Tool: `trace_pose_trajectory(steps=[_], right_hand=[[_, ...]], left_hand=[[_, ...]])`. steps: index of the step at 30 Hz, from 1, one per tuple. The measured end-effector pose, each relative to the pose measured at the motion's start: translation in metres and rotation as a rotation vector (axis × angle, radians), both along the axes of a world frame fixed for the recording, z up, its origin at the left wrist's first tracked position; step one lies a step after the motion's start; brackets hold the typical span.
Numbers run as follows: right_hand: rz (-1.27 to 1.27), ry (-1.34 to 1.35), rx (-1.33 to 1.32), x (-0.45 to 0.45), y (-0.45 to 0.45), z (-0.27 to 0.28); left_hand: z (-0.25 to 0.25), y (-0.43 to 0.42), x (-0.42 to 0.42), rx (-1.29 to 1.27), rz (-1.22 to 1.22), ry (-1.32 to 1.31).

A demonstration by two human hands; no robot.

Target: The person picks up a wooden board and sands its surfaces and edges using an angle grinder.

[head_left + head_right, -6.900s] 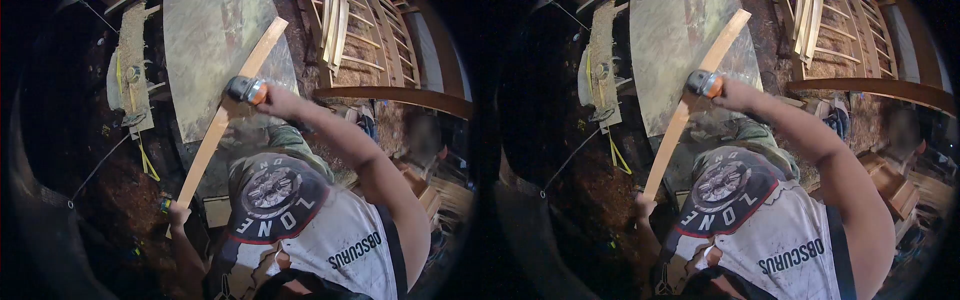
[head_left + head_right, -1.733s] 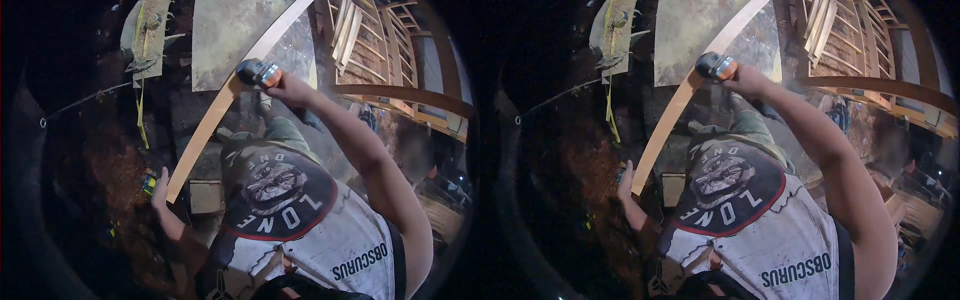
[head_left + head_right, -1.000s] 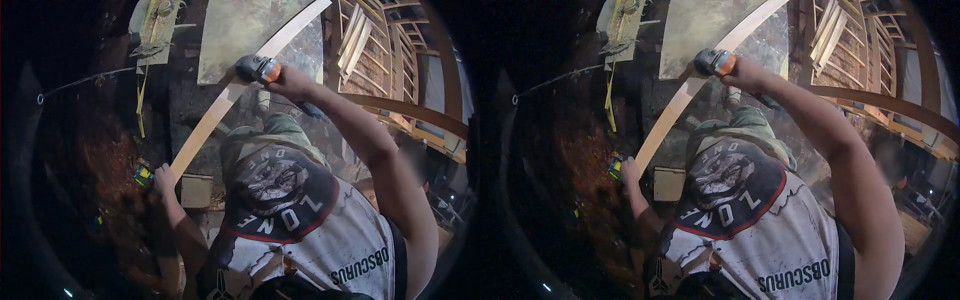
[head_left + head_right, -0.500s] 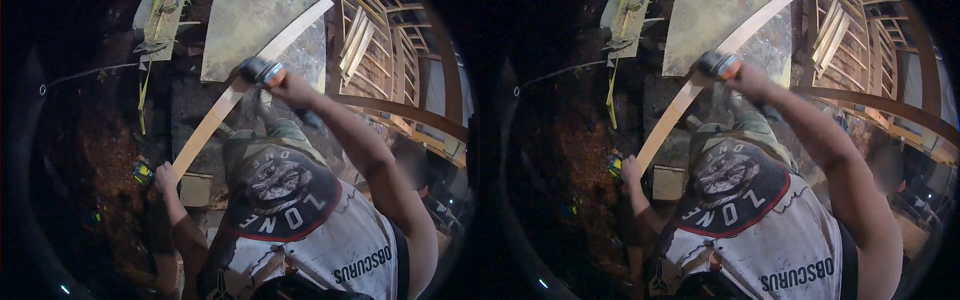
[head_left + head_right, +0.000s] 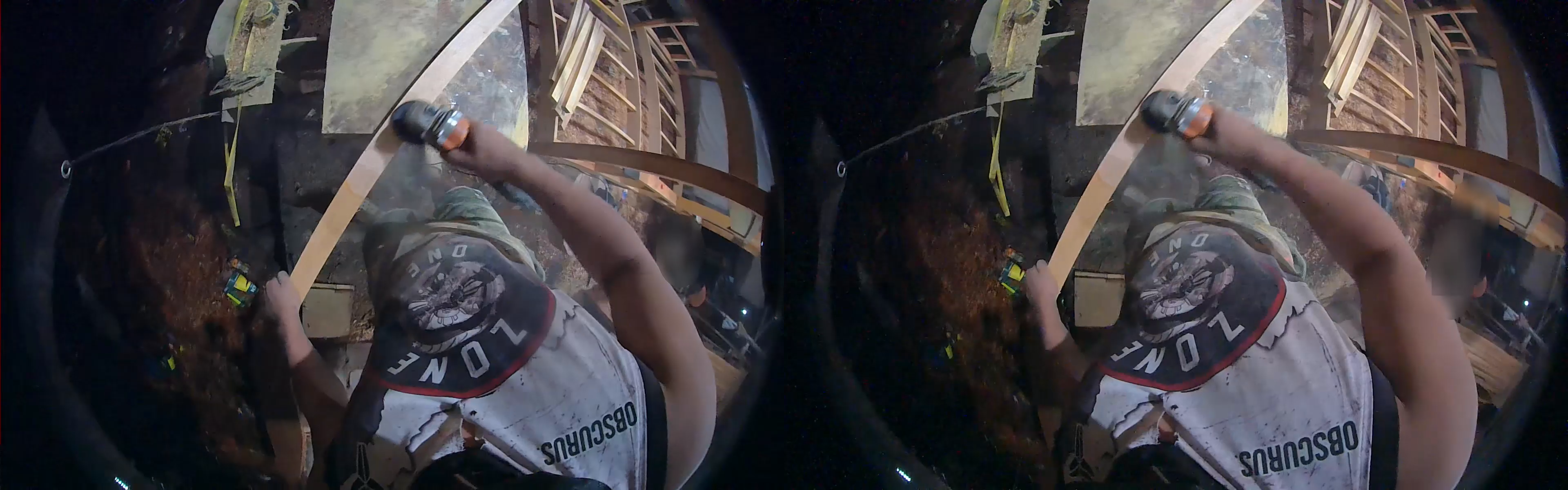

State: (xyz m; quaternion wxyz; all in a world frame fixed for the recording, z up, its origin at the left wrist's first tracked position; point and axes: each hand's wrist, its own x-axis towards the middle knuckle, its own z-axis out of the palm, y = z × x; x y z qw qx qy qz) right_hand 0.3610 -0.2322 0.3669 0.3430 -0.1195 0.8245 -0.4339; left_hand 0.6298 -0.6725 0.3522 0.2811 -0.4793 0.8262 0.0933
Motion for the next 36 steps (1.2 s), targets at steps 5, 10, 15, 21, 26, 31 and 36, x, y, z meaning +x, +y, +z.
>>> trace_pose_trajectory(steps=[5, 10, 15, 21, 26, 31, 36], right_hand=[[-0.116, 0.016, 0.056, -0.034, 0.022, 0.006], [-0.012, 0.067, 0.143, -0.001, -0.031, 0.028], [0.050, 0.040, 0.241, 0.027, -0.057, 0.053], [-0.033, 0.137, 0.087, -0.050, 0.007, 0.038], [-0.056, 0.107, 0.104, -0.103, 0.038, -0.002], [-0.077, 0.182, 0.057, -0.108, 0.047, -0.005], [-0.165, 0.298, 0.238, -0.129, 0.057, 0.026]], left_hand=[[0.010, 0.013, -0.006, -0.014, 0.006, 0.068], [-0.006, 0.015, -0.025, 0.349, -0.108, 0.164], [0.036, 0.054, -0.070, 0.415, -0.165, 0.124], [0.025, 0.042, -0.044, 0.215, -0.349, -0.018], [0.024, 0.033, -0.025, 0.059, -0.349, -0.034], [-0.035, -0.019, 0.030, 0.051, -0.363, 0.108], [-0.070, -0.073, 0.047, 0.098, -0.614, 0.031]])
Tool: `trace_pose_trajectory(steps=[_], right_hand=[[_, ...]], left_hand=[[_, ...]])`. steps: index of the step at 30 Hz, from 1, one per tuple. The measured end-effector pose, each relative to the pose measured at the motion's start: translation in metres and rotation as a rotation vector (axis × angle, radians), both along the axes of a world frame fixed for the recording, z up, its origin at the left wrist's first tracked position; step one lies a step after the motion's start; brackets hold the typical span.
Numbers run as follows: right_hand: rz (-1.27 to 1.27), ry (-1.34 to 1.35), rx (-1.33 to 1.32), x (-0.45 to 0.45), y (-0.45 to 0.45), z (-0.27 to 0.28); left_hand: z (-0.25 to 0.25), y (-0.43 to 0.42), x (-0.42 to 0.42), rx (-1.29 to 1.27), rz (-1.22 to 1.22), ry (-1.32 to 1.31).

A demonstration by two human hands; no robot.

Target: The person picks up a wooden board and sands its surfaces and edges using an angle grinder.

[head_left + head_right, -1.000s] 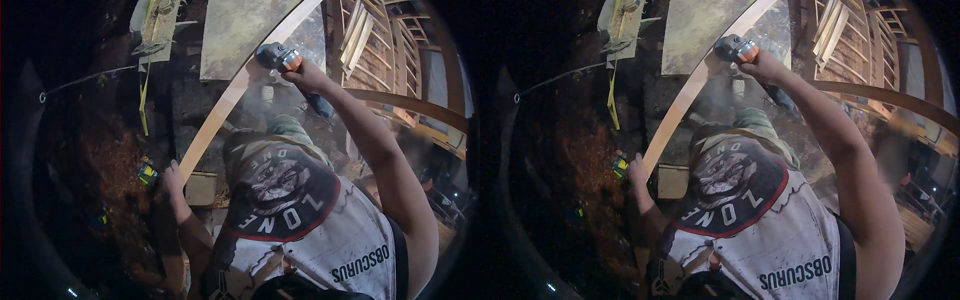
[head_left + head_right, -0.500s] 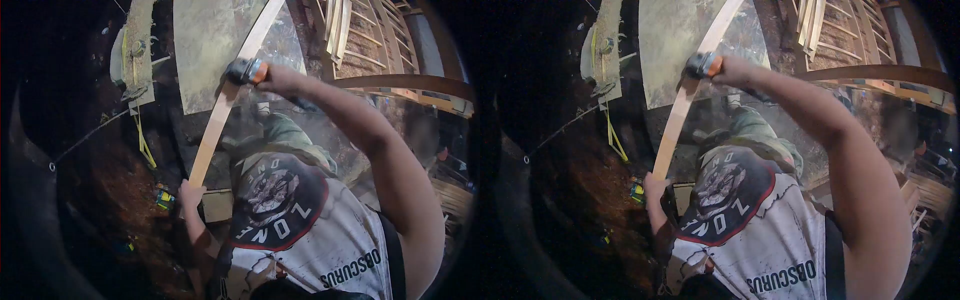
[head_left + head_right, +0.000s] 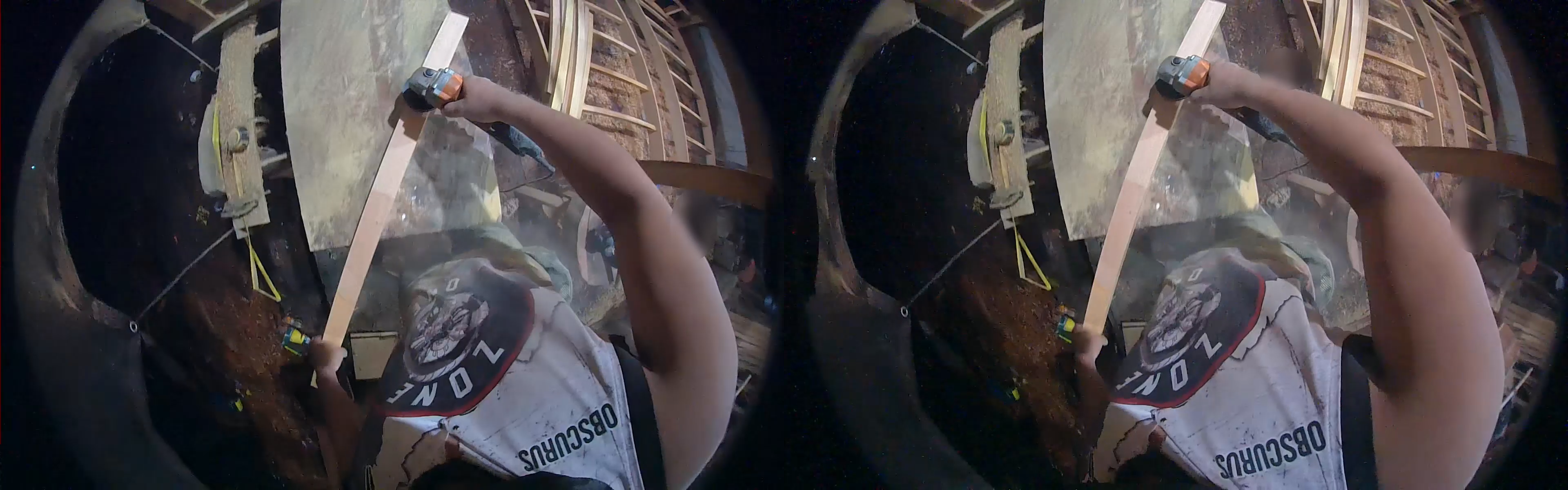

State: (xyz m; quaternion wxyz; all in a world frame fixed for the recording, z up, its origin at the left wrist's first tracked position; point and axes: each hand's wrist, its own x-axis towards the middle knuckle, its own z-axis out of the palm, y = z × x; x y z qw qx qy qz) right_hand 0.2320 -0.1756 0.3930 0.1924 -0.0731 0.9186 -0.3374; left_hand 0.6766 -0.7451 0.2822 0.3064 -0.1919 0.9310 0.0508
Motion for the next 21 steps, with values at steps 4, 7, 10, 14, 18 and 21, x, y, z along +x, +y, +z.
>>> trace_pose_trajectory(steps=[4, 7, 10, 14, 18, 21], right_hand=[[-0.092, 0.014, 0.061, -0.046, 0.031, -0.002], [-0.132, 0.079, 0.099, -0.068, 0.051, 0.024], [-0.145, 0.123, 0.127, -0.098, 0.075, 0.037], [-0.174, 0.215, 0.171, -0.117, 0.097, 0.047], [-0.230, 0.067, 0.137, -0.094, 0.082, 0.049], [-0.104, 0.093, -0.003, -0.063, 0.057, 0.037]], left_hand=[[0.010, -0.013, 0.001, 0.082, 0.292, 0.075], [0.009, -0.012, 0.004, 0.214, 0.282, 0.278], [0.028, 0.004, -0.012, 0.014, 0.306, 0.091], [0.003, -0.007, -0.009, 0.037, 0.368, 0.011], [-0.002, -0.005, -0.011, 0.005, 0.151, -0.050], [0.025, 0.052, -0.053, 0.012, 0.291, 0.047]])
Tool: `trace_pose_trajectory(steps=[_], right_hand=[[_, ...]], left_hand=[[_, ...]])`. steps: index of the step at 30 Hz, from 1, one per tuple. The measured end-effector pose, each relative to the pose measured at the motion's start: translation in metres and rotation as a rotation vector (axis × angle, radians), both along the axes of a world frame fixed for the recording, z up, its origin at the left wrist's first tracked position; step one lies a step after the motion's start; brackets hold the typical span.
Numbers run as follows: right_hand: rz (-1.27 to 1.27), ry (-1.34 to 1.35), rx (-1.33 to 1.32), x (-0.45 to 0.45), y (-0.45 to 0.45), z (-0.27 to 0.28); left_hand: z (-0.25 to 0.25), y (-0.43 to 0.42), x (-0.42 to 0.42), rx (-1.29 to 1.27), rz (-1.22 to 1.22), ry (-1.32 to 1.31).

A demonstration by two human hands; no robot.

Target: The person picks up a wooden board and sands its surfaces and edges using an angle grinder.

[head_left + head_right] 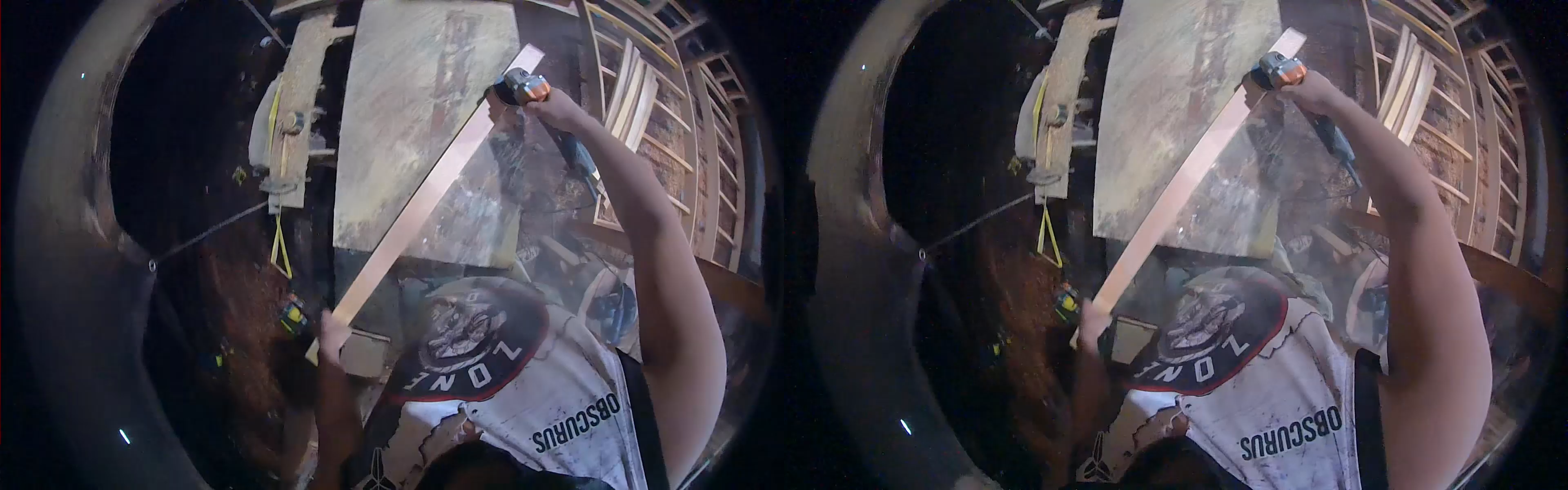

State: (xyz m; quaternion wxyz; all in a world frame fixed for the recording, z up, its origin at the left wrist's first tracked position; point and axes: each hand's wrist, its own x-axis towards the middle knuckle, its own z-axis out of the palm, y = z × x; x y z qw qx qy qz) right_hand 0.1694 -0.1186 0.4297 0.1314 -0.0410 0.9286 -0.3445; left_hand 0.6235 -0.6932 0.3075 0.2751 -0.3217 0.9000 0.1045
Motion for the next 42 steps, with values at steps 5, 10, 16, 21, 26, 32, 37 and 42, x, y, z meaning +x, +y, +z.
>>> trace_pose_trajectory(steps=[5, 10, 16, 21, 26, 32, 37, 42], right_hand=[[0.056, -0.055, -0.011, 0.029, -0.031, -0.049], [0.092, -0.172, -0.090, 0.053, -0.042, -0.063], [0.143, -0.252, -0.123, 0.087, -0.067, -0.068], [0.165, -0.286, 0.051, 0.124, -0.110, -0.035], [0.254, -0.284, -0.060, 0.168, -0.128, -0.050], [0.429, -0.375, 0.098, 0.228, -0.189, -0.026], [0.581, -0.398, 0.149, 0.222, -0.199, -0.016], [0.446, -0.306, -0.031, 0.175, -0.157, -0.025]], left_hand=[[0.029, 0.074, -0.072, 0.018, 0.036, 0.045], [0.042, 0.102, -0.100, 0.206, -0.063, 0.082], [0.047, 0.034, -0.042, 0.444, 0.479, 0.078], [-0.016, 0.058, -0.008, 0.941, 1.087, 0.615], [-0.032, 0.100, -0.050, 1.016, 1.507, 0.805], [-0.020, 0.113, -0.060, 0.948, 1.526, 0.833], [-0.030, 0.111, -0.057, 1.014, 1.528, 0.817], [-0.018, 0.116, -0.059, 0.903, 1.515, 0.757]])
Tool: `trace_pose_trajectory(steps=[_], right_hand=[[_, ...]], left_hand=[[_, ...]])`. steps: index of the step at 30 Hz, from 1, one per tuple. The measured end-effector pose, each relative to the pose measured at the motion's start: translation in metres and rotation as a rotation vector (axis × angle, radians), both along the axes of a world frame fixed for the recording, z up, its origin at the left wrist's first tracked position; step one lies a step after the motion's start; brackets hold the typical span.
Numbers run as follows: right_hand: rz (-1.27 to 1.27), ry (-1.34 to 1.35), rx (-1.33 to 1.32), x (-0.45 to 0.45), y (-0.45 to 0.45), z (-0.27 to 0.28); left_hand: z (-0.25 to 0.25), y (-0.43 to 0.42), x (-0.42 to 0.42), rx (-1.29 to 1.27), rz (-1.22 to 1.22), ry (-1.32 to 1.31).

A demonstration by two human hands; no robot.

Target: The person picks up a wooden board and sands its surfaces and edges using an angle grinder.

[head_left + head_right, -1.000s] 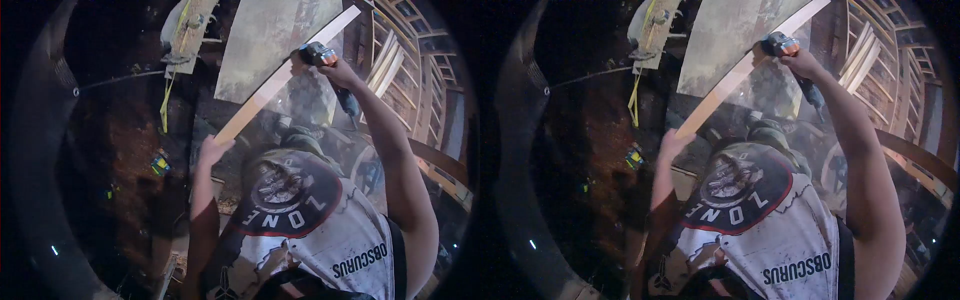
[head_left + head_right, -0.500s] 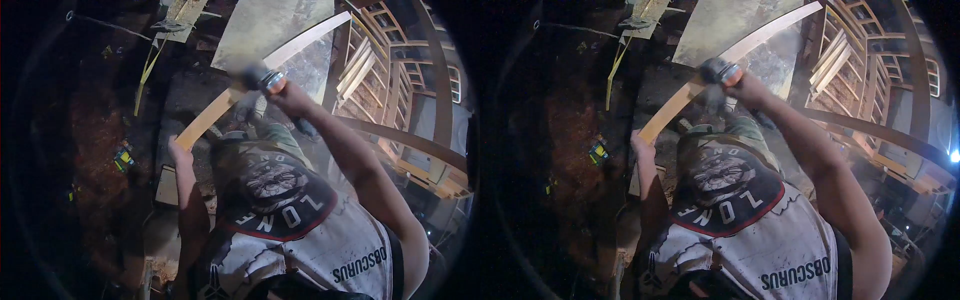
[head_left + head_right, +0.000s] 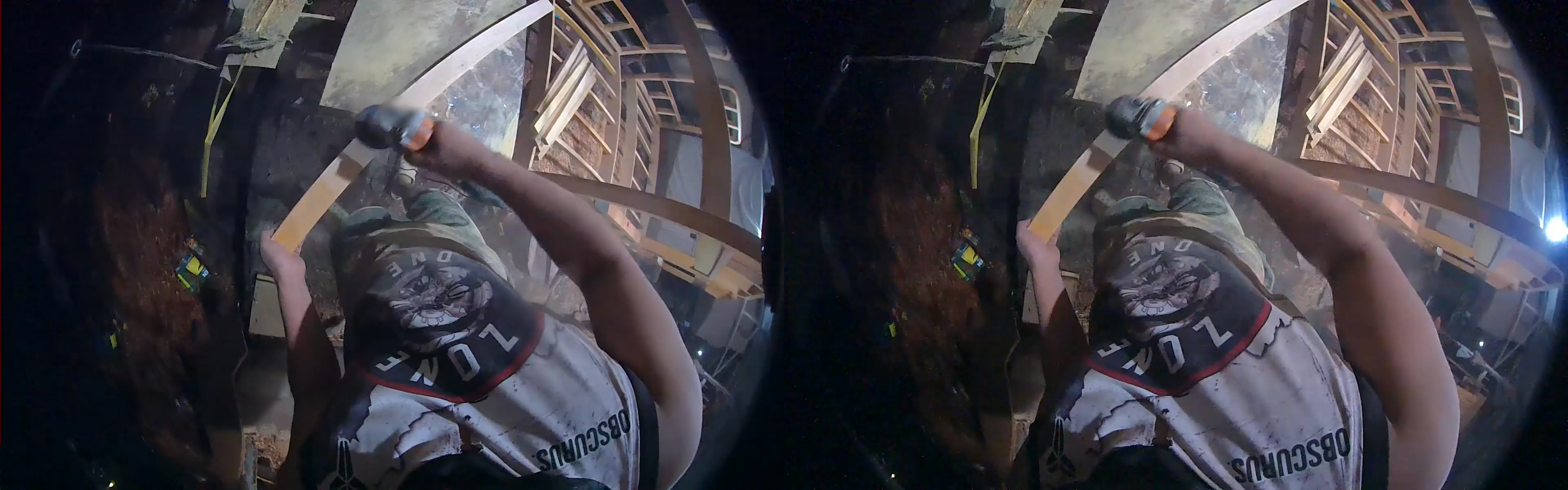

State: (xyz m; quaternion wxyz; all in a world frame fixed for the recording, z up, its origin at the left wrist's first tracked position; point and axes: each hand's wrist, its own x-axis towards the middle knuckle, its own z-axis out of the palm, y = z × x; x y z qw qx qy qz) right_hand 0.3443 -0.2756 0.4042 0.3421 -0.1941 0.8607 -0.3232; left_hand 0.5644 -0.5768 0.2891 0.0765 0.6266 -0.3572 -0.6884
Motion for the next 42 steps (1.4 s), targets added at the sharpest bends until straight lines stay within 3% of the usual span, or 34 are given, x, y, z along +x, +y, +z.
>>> trace_pose_trajectory(steps=[1, 7, 10, 12, 13, 14, 16, 17, 18, 21, 22, 23, 24, 26, 27, 30, 31, 33, 34, 35, 37, 42], right_hand=[[0.008, 0.085, -0.017, -0.010, 0.009, -0.009], [-0.110, 0.004, 0.058, -0.046, 0.043, -0.011], [-0.172, 0.045, -0.033, -0.070, 0.070, -0.035], [-0.268, 0.019, -0.169, -0.088, 0.089, -0.043], [-0.251, -0.014, -0.023, -0.111, 0.110, -0.070], [-0.263, 0.005, -0.050, -0.121, 0.117, -0.068], [-0.299, 0.050, -0.025, -0.132, 0.117, -0.048], [-0.294, 0.094, -0.068, -0.153, 0.137, -0.074], [-0.330, 0.113, -0.024, -0.158, 0.140, -0.063], [-0.506, 0.075, 0.194, -0.158, 0.139, -0.038], [-0.524, 0.109, 0.101, -0.154, 0.143, -0.037], [-0.549, 0.030, 0.194, -0.155, 0.142, -0.032], [-0.520, -0.024, 0.176, -0.152, 0.140, -0.032], [-0.447, 0.009, 0.062, -0.138, 0.134, -0.041], [-0.402, 0.099, -0.031, -0.127, 0.131, -0.049], [-0.333, 0.086, 0.104, -0.092, 0.101, -0.028], [-0.353, 0.032, 0.165, -0.075, 0.081, -0.007], [-0.382, -0.054, 0.139, -0.062, 0.074, -0.023], [-0.271, 0.027, -0.024, -0.054, 0.073, -0.028], [-0.278, -0.007, -0.021, -0.041, 0.062, -0.015], [-0.249, -0.029, -0.008, -0.026, 0.048, -0.027], [-0.123, -0.053, 0.062, 0.008, 0.002, 0.007]], left_hand=[[0.000, 0.000, 0.002, -0.002, 0.005, -0.003], [-0.013, -0.015, 0.030, -0.036, -0.003, -0.015], [-0.021, -0.040, 0.058, -0.246, -0.216, 0.006], [-0.013, -0.061, 0.063, -0.067, -0.190, -0.013], [-0.004, -0.065, 0.067, -0.079, -0.189, -0.007], [0.005, -0.068, 0.071, -0.239, -0.433, -0.039], [0.009, -0.077, 0.073, -0.418, -0.672, -0.082], [-0.009, -0.084, 0.074, -0.256, -0.441, -0.096], [-0.013, -0.086, 0.069, -0.090, -0.211, -0.110], [-0.008, -0.101, 0.081, -0.092, -0.186, -0.088], [-0.009, -0.092, 0.074, -0.094, -0.205, -0.065], [0.003, -0.071, 0.056, -0.095, -0.222, -0.046], [0.018, -0.048, 0.044, -0.211, -0.419, -0.076], [0.021, 0.007, -0.003, -0.198, -0.424, -0.133], [0.010, 0.022, -0.027, -0.068, -0.234, -0.156], [-0.007, 0.033, -0.048, 0.021, -0.164, -0.050], [-0.007, 0.038, -0.051, 0.039, -0.167, -0.060], [-0.009, 0.041, -0.057, 0.017, -0.189, 0.045], [-0.009, 0.045, -0.061, 0.034, -0.189, 0.031], [-0.006, 0.048, -0.065, 0.042, -0.196, 0.032], [0.003, 0.054, -0.073, 0.149, -0.091, 0.154], [-0.010, 0.046, -0.073, 0.373, -0.109, 0.331]])
